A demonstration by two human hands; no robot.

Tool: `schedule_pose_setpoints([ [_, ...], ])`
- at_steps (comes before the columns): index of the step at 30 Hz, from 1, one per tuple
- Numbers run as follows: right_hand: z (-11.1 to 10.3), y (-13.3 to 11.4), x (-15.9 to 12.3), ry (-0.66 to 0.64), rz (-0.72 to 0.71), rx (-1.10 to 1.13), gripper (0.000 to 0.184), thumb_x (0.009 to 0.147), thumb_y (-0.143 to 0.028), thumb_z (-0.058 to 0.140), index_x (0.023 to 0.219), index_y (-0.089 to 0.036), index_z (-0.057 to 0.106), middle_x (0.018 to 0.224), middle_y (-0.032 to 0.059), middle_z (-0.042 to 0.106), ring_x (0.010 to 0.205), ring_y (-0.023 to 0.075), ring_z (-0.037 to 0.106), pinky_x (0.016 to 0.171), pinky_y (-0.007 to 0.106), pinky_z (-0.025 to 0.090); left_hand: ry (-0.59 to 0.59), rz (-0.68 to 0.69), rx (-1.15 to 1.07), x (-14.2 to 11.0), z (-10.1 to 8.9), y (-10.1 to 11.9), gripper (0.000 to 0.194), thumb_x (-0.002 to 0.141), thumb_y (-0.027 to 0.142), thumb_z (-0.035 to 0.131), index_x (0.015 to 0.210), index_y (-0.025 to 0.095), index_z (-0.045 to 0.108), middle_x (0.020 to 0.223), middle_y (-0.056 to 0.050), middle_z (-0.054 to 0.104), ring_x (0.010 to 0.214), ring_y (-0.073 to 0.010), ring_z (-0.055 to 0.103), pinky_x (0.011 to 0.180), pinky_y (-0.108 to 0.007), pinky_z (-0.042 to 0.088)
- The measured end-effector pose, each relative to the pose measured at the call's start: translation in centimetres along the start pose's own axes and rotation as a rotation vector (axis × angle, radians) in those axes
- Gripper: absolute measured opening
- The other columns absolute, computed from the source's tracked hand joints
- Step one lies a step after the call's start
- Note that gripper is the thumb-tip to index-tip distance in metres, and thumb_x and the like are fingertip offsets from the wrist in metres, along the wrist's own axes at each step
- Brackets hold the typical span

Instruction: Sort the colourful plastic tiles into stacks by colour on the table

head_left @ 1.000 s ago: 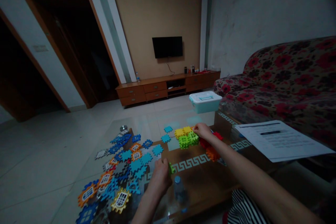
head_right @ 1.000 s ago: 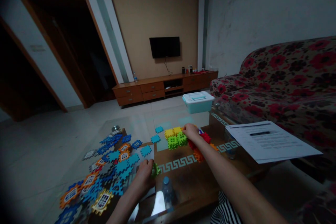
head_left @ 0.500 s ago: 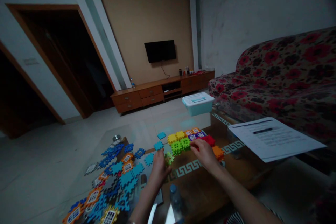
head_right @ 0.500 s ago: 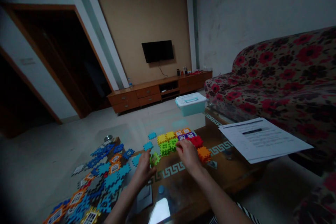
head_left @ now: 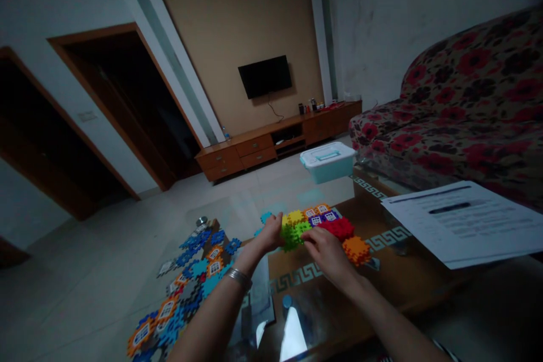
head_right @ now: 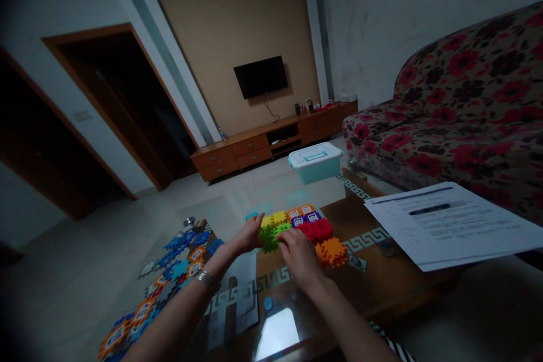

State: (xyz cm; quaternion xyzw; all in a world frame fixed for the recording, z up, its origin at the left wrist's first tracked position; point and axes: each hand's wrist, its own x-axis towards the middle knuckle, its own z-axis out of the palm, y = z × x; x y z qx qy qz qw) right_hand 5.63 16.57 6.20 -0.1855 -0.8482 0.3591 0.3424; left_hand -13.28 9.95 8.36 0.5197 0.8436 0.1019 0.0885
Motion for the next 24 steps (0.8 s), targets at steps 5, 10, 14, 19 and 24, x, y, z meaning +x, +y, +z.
schedule_pose_setpoints([
  [5, 0.7, 0.1, -0.2, -0.043, 0.009, -0.015, 0.023, 0.085, -0.006, 0.051, 0.090, -0.018, 0.071, 0.094, 0.0073, 0.071, 0.092, 0.0218, 0.065, 0.084, 0.033, 0.049, 0.011, 0.009, -0.052, -0.9, -0.5, 0.6, 0.086, 0.064, 0.007, 0.071, 0.141, 0.023, 0.037, 0.121, -0.006, 0.062, 0.108, -0.0211, 0.057, 0.096, -0.030, 0.046],
  [10, 2.0, 0.2, -0.3, -0.091, 0.013, -0.044, 0.023, 0.086, -0.009, 0.050, 0.091, -0.018, 0.071, 0.094, 0.0074, 0.072, 0.092, 0.0222, 0.065, 0.083, 0.032, 0.049, 0.112, -0.019, -0.097, -5.2, 0.3, 0.7, 0.073, 0.076, 0.013, 0.063, 0.143, 0.020, 0.037, 0.140, -0.011, 0.051, 0.132, -0.0227, 0.044, 0.112, -0.034, 0.035],
  [14, 3.7, -1.0, -0.7, -0.196, -0.016, -0.066, 0.025, 0.087, -0.010, 0.049, 0.092, -0.017, 0.072, 0.096, 0.0086, 0.072, 0.095, 0.0222, 0.065, 0.087, 0.032, 0.047, 0.168, -0.238, -0.032, -10.5, 1.4, -0.6, 0.066, 0.079, 0.014, 0.056, 0.143, 0.015, 0.040, 0.146, -0.014, 0.046, 0.137, -0.0252, 0.040, 0.115, -0.037, 0.031],
  [19, 8.0, -3.1, -1.6, -0.380, -0.055, -0.128, 0.026, 0.086, -0.008, 0.051, 0.096, -0.017, 0.073, 0.101, 0.0097, 0.072, 0.100, 0.0225, 0.064, 0.090, 0.032, 0.046, 0.111, -0.609, 0.146, -15.2, 1.5, -4.4, 0.057, 0.082, 0.014, 0.053, 0.138, 0.016, 0.047, 0.156, -0.017, 0.034, 0.146, -0.0311, 0.027, 0.114, -0.048, 0.029],
  [24, 13.2, -4.8, -1.8, -0.496, -0.123, -0.204, 0.031, 0.081, -0.005, 0.056, 0.105, -0.016, 0.072, 0.110, 0.0120, 0.070, 0.107, 0.0263, 0.062, 0.094, 0.035, 0.047, 0.094, -0.691, 0.165, -17.0, 0.3, -8.9, 0.059, 0.085, 0.021, 0.055, 0.142, 0.015, 0.041, 0.158, -0.019, 0.031, 0.147, -0.0329, 0.025, 0.113, -0.054, 0.028],
])
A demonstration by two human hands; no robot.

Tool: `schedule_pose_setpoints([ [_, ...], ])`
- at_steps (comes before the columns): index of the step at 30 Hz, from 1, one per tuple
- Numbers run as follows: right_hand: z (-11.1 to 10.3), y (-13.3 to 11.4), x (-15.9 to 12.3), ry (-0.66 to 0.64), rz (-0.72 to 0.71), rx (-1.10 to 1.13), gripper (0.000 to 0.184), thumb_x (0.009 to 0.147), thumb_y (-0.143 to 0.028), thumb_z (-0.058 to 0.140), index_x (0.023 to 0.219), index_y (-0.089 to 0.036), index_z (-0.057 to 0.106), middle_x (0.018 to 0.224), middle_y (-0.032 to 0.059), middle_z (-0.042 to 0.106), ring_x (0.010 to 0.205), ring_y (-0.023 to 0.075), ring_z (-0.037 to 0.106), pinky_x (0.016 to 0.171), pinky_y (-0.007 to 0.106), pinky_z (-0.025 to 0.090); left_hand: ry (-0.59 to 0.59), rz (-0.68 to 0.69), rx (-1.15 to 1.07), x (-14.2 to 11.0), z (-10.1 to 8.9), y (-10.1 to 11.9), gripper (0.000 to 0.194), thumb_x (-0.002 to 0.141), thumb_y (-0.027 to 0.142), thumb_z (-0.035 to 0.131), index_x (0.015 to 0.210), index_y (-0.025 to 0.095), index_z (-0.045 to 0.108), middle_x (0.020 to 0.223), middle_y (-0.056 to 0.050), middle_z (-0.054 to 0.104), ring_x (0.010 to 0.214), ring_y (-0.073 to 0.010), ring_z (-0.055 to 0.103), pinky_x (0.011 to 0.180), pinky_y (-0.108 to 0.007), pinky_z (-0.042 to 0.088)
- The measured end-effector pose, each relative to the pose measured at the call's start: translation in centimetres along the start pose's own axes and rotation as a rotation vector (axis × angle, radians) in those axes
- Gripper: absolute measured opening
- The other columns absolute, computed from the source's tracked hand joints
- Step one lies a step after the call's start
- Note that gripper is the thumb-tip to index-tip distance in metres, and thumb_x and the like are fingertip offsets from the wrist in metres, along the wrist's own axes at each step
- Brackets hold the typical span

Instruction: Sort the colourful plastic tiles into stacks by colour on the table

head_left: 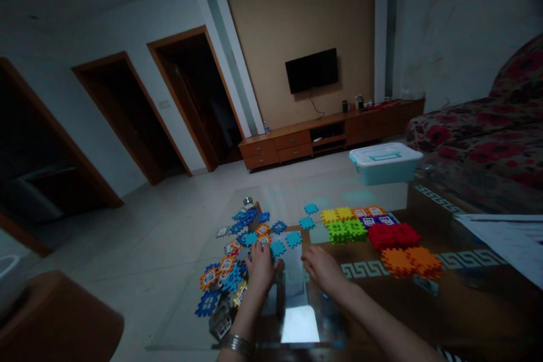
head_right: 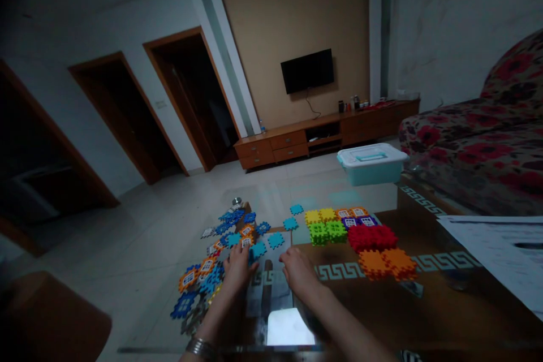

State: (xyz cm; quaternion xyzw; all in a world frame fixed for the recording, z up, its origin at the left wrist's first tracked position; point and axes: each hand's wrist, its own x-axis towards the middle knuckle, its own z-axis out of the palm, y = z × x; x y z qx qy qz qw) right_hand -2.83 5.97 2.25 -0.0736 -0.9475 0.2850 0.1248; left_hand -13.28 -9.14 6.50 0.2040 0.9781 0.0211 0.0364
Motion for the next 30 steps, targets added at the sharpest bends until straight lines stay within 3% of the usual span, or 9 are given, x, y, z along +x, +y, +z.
schedule_pose_setpoints([
  [6, 3.8, -2.7, 3.4, 0.066, -0.123, 0.059, 0.057, 0.082, 0.004, 0.049, 0.133, -0.021, 0.060, 0.142, 0.0114, 0.057, 0.134, 0.0259, 0.049, 0.111, 0.042, 0.040, -0.057, 0.090, -0.100, 1.4, 0.0, -2.5, 0.058, 0.080, 0.021, 0.062, 0.136, 0.021, 0.046, 0.147, -0.015, 0.048, 0.139, -0.0285, 0.038, 0.111, -0.052, 0.028],
  [9, 5.3, -3.5, 4.2, 0.031, -0.139, 0.030, 0.056, 0.085, 0.004, 0.047, 0.133, -0.022, 0.059, 0.142, 0.0111, 0.056, 0.135, 0.0255, 0.048, 0.112, 0.045, 0.039, -0.070, 0.124, -0.109, 1.5, 0.0, -2.5, 0.061, 0.076, 0.016, 0.063, 0.135, 0.023, 0.048, 0.144, -0.014, 0.051, 0.136, -0.0283, 0.042, 0.111, -0.051, 0.027],
  [13, 6.1, -3.6, 3.6, 0.065, -0.134, -0.021, 0.044, 0.086, 0.002, 0.047, 0.119, -0.019, 0.067, 0.133, 0.0139, 0.063, 0.127, 0.0286, 0.056, 0.108, 0.049, 0.042, -0.094, 0.157, -0.051, 1.5, 0.0, -2.0, 0.062, 0.073, 0.015, 0.065, 0.133, 0.022, 0.050, 0.138, -0.015, 0.054, 0.131, -0.0316, 0.046, 0.106, -0.048, 0.033],
  [22, 2.7, -3.3, -0.1, -0.016, -0.096, -0.292, 0.033, 0.084, -0.001, 0.049, 0.099, -0.018, 0.072, 0.112, 0.0128, 0.072, 0.107, 0.0273, 0.065, 0.093, 0.039, 0.048, 0.037, 0.043, -0.058, 0.1, -1.5, -0.6, 0.044, 0.077, 0.022, 0.062, 0.120, 0.016, 0.054, 0.127, -0.015, 0.053, 0.123, -0.0312, 0.046, 0.099, -0.041, 0.036],
  [26, 0.6, -1.9, -1.5, -0.052, -0.067, -0.206, 0.024, 0.081, -0.004, 0.053, 0.081, -0.019, 0.072, 0.089, 0.0087, 0.074, 0.089, 0.0248, 0.066, 0.080, 0.034, 0.048, -0.051, 0.109, -0.129, -0.9, -1.8, -0.3, 0.054, 0.075, 0.024, 0.065, 0.126, 0.021, 0.051, 0.132, -0.012, 0.052, 0.128, -0.0285, 0.044, 0.101, -0.037, 0.035],
  [28, 0.0, -0.8, -2.0, -0.018, -0.066, -0.144, 0.022, 0.080, -0.006, 0.056, 0.085, -0.020, 0.072, 0.093, 0.0081, 0.073, 0.093, 0.0253, 0.065, 0.082, 0.035, 0.048, -0.105, 0.164, -0.160, -1.5, -1.4, -0.2, 0.057, 0.073, 0.023, 0.067, 0.127, 0.021, 0.051, 0.135, -0.011, 0.051, 0.130, -0.0276, 0.043, 0.104, -0.036, 0.034],
  [30, -0.1, 0.1, -2.0, 0.019, -0.077, -0.091, 0.028, 0.078, -0.008, 0.061, 0.102, -0.020, 0.071, 0.111, 0.0099, 0.070, 0.106, 0.0276, 0.062, 0.089, 0.038, 0.047, -0.155, 0.236, -0.200, -2.3, -0.9, 0.0, 0.057, 0.072, 0.025, 0.068, 0.127, 0.022, 0.052, 0.134, -0.010, 0.051, 0.130, -0.0263, 0.044, 0.104, -0.035, 0.034],
])
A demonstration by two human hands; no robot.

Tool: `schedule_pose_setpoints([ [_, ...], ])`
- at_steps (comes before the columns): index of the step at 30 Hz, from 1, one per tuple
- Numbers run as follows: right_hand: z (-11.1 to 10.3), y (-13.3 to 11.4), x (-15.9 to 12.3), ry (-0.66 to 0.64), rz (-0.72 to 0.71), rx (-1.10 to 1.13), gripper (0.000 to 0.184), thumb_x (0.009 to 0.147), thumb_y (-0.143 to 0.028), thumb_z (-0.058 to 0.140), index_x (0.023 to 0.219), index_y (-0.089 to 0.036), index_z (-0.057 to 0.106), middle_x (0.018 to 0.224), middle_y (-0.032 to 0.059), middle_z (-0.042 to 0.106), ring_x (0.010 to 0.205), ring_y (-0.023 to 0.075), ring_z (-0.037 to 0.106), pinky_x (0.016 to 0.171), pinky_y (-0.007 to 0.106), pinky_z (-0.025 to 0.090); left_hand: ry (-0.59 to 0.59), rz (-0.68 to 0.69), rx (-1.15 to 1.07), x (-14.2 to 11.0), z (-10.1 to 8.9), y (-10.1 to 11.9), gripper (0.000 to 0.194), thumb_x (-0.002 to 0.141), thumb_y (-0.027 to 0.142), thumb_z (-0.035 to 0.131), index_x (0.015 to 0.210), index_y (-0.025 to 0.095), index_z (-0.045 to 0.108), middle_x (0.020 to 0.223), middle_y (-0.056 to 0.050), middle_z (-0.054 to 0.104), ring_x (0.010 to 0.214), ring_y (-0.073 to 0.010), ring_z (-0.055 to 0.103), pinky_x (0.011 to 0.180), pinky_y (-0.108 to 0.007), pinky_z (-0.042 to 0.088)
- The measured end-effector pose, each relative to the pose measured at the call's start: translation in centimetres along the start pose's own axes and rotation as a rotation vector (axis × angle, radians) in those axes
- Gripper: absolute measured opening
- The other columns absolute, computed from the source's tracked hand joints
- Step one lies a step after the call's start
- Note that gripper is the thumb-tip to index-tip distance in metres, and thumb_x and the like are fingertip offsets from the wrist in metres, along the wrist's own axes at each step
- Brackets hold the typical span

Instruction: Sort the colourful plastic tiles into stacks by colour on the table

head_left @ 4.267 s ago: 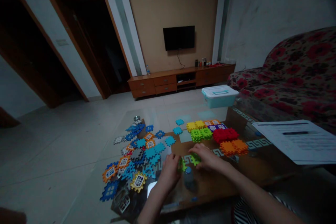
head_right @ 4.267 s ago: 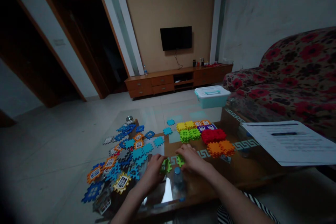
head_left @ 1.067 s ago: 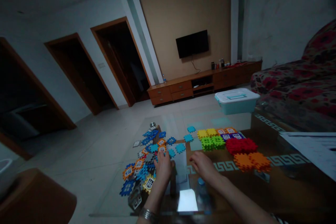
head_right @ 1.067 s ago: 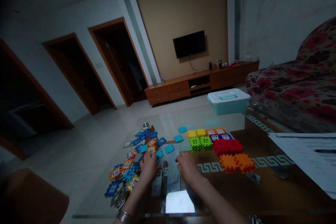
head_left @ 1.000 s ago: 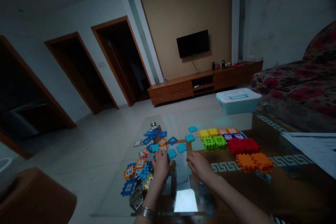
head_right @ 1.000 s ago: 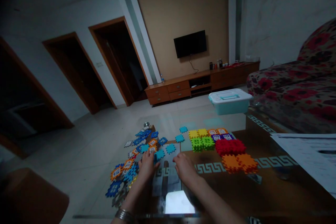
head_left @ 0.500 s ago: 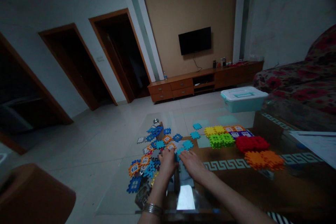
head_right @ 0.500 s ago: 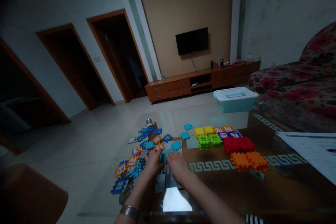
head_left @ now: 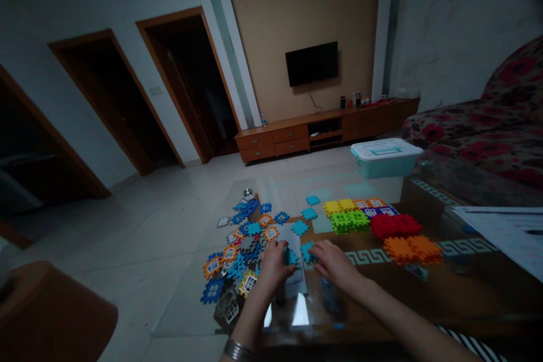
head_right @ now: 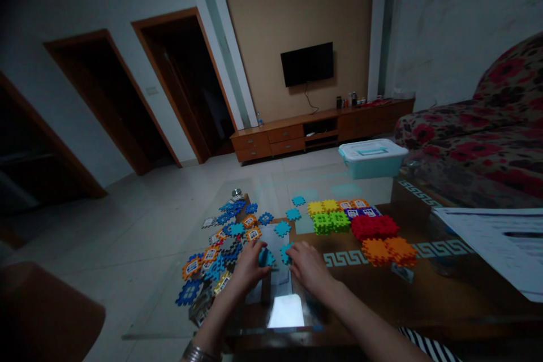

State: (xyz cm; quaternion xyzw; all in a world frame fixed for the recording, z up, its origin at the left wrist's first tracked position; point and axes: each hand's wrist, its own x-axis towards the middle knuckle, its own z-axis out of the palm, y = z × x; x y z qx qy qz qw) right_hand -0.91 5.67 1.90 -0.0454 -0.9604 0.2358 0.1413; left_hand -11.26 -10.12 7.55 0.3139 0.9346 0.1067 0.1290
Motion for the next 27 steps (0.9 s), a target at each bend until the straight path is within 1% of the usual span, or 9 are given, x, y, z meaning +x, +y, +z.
schedule_pose_setpoints([
  [3, 0.6, 0.7, 0.6, 0.016, -0.010, 0.065, 0.053, 0.072, -0.008, 0.070, 0.123, -0.022, 0.064, 0.135, 0.0124, 0.059, 0.125, 0.0308, 0.052, 0.102, 0.043, 0.042, -0.072, 0.087, -0.017, -0.9, 0.9, 0.5, 0.056, 0.072, 0.028, 0.071, 0.126, 0.025, 0.054, 0.131, -0.008, 0.054, 0.127, -0.0261, 0.046, 0.103, -0.035, 0.034],
  [5, 0.9, 0.8, 1.3, -0.002, 0.002, 0.092, 0.061, 0.068, -0.009, 0.075, 0.126, -0.024, 0.062, 0.137, 0.0122, 0.058, 0.128, 0.0318, 0.050, 0.104, 0.045, 0.041, -0.078, 0.088, 0.029, -1.2, 1.2, 0.8, 0.053, 0.074, 0.028, 0.070, 0.125, 0.026, 0.056, 0.132, -0.008, 0.054, 0.128, -0.0281, 0.045, 0.103, -0.038, 0.034],
  [10, 0.6, 1.3, 2.4, -0.079, 0.074, 0.019, 0.054, 0.059, -0.013, 0.084, 0.109, -0.025, 0.067, 0.114, 0.0098, 0.067, 0.113, 0.0336, 0.058, 0.095, 0.048, 0.046, 0.092, -0.067, 0.199, -0.4, 0.5, 0.0, 0.045, 0.085, 0.022, 0.058, 0.129, 0.017, 0.054, 0.135, -0.015, 0.053, 0.130, -0.0318, 0.044, 0.106, -0.044, 0.030],
  [12, 0.2, 2.0, 2.5, -0.094, 0.138, -0.019, 0.049, 0.053, -0.016, 0.088, 0.097, -0.023, 0.068, 0.107, 0.0105, 0.067, 0.107, 0.0339, 0.059, 0.090, 0.047, 0.048, 0.102, -0.119, 0.243, 0.2, 0.2, -0.6, 0.042, 0.086, 0.018, 0.053, 0.128, 0.015, 0.054, 0.134, -0.017, 0.056, 0.128, -0.0322, 0.046, 0.104, -0.045, 0.031],
  [15, -0.2, 3.2, 2.2, -0.069, 0.196, 0.013, 0.047, 0.045, -0.015, 0.090, 0.085, -0.021, 0.064, 0.099, 0.0101, 0.066, 0.099, 0.0323, 0.061, 0.084, 0.043, 0.050, 0.062, -0.155, 0.262, 1.0, 0.0, -1.3, 0.042, 0.083, 0.014, 0.051, 0.125, 0.018, 0.055, 0.131, -0.015, 0.058, 0.124, -0.0310, 0.049, 0.098, -0.042, 0.034],
  [17, -0.2, 3.7, 2.2, -0.031, 0.199, 0.076, 0.040, 0.050, -0.011, 0.085, 0.081, -0.021, 0.062, 0.093, 0.0082, 0.066, 0.094, 0.0293, 0.062, 0.081, 0.039, 0.050, 0.049, -0.167, 0.250, 1.5, 0.0, -1.6, 0.046, 0.080, 0.013, 0.054, 0.125, 0.020, 0.054, 0.131, -0.014, 0.058, 0.123, -0.0296, 0.050, 0.095, -0.039, 0.035],
  [20, 0.0, 3.6, 2.4, -0.006, 0.177, 0.233, 0.023, 0.066, -0.007, 0.071, 0.080, -0.022, 0.061, 0.086, 0.0042, 0.068, 0.085, 0.0235, 0.065, 0.077, 0.034, 0.051, 0.030, -0.181, 0.225, 2.0, 0.0, -1.6, 0.053, 0.075, 0.015, 0.061, 0.127, 0.021, 0.051, 0.130, -0.014, 0.058, 0.123, -0.0294, 0.050, 0.095, -0.037, 0.035],
  [24, 0.3, 1.5, 3.0, -0.028, 0.045, 0.435, 0.035, 0.069, -0.003, 0.065, 0.097, -0.024, 0.065, 0.097, 0.0014, 0.071, 0.088, 0.0204, 0.066, 0.077, 0.031, 0.054, 0.015, -0.162, 0.216, 2.2, 0.0, -1.6, 0.060, 0.071, 0.018, 0.066, 0.129, 0.018, 0.050, 0.133, -0.016, 0.056, 0.124, -0.0312, 0.049, 0.098, -0.039, 0.035],
  [27, 0.6, -0.5, 3.2, -0.090, -0.039, 0.413, 0.037, 0.069, -0.003, 0.068, 0.098, -0.024, 0.067, 0.097, 0.0016, 0.071, 0.090, 0.0211, 0.066, 0.079, 0.032, 0.054, 0.014, -0.124, 0.216, 1.9, 0.1, -1.7, 0.057, 0.073, 0.020, 0.065, 0.128, 0.017, 0.051, 0.132, -0.017, 0.055, 0.125, -0.0318, 0.048, 0.099, -0.041, 0.036],
])
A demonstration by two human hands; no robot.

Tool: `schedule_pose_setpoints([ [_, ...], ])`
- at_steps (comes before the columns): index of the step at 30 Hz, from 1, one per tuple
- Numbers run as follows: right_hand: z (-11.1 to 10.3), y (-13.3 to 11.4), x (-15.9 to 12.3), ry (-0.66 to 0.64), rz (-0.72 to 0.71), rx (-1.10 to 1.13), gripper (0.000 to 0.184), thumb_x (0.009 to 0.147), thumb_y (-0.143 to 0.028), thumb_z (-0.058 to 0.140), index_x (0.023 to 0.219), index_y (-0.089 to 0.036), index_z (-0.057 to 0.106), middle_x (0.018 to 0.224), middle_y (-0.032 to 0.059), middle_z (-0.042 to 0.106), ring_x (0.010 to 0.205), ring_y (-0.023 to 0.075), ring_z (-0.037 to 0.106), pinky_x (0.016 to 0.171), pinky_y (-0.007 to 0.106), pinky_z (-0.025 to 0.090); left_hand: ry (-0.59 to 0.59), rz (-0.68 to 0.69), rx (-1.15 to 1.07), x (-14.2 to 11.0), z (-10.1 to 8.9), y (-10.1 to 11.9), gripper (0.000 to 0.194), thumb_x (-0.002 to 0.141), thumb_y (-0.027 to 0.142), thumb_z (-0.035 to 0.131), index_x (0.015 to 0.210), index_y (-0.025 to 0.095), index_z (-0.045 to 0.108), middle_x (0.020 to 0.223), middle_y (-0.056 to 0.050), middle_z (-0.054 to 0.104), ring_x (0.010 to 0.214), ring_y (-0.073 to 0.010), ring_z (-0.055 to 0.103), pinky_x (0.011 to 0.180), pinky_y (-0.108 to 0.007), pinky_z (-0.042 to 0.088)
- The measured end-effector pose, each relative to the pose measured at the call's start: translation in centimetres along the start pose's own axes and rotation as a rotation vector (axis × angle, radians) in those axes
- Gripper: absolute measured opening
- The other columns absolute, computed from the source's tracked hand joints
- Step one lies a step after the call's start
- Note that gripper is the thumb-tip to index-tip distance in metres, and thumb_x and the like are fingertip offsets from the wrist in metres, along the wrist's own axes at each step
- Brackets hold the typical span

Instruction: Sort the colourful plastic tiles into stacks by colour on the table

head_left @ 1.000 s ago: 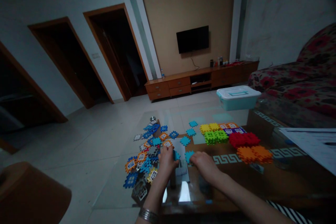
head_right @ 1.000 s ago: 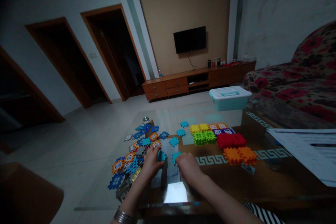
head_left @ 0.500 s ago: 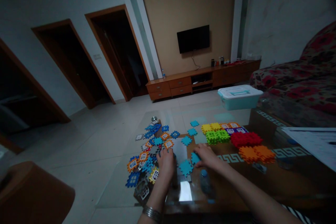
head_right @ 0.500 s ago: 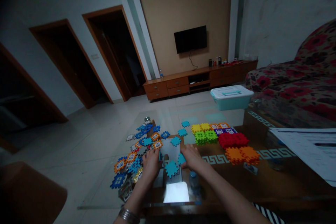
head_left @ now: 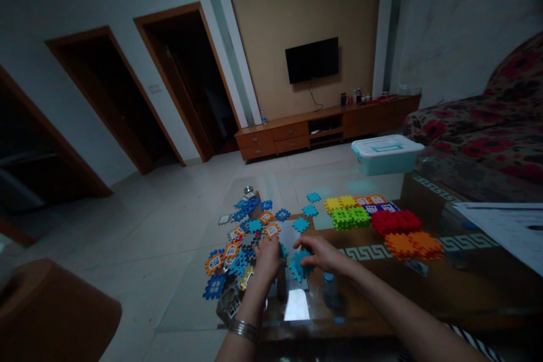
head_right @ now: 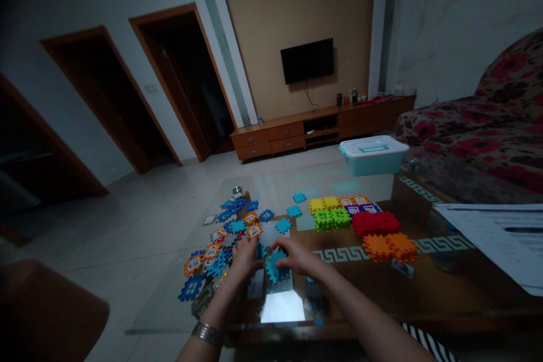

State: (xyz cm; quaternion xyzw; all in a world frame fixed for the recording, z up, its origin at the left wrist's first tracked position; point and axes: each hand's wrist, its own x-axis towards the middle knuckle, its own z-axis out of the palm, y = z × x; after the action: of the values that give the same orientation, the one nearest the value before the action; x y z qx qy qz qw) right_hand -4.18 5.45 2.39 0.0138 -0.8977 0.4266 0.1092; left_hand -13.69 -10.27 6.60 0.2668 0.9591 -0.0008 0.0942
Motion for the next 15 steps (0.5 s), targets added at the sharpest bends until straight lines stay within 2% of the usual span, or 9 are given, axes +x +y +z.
schedule_pose_setpoints([
  [5, 1.0, -1.2, 0.3, 0.004, -0.053, -0.168, 0.033, 0.069, -0.007, 0.077, 0.098, -0.023, 0.070, 0.106, 0.0069, 0.069, 0.107, 0.0269, 0.061, 0.095, 0.041, 0.049, -0.022, 0.029, -0.007, -0.3, -0.3, 0.0, 0.053, 0.074, 0.019, 0.064, 0.125, 0.017, 0.053, 0.130, -0.017, 0.055, 0.127, -0.0319, 0.047, 0.100, -0.043, 0.035],
  [11, 1.1, -1.3, -0.1, -0.169, -0.185, -0.190, 0.050, 0.058, -0.017, 0.090, 0.103, -0.028, 0.071, 0.108, 0.0035, 0.067, 0.106, 0.0258, 0.058, 0.096, 0.041, 0.047, -0.009, 0.036, -0.018, 0.1, -0.1, -0.1, 0.054, 0.074, 0.024, 0.067, 0.126, 0.018, 0.053, 0.131, -0.017, 0.055, 0.125, -0.0322, 0.047, 0.100, -0.043, 0.034],
  [15, 0.6, -1.3, -1.0, -0.173, -0.178, -0.339, 0.051, 0.063, -0.022, 0.087, 0.111, -0.028, 0.071, 0.107, 0.0061, 0.062, 0.104, 0.0274, 0.055, 0.090, 0.041, 0.048, 0.002, 0.078, -0.032, 0.4, 0.3, -0.2, 0.050, 0.075, 0.023, 0.065, 0.124, 0.019, 0.055, 0.130, -0.015, 0.055, 0.126, -0.0322, 0.047, 0.099, -0.044, 0.036],
])
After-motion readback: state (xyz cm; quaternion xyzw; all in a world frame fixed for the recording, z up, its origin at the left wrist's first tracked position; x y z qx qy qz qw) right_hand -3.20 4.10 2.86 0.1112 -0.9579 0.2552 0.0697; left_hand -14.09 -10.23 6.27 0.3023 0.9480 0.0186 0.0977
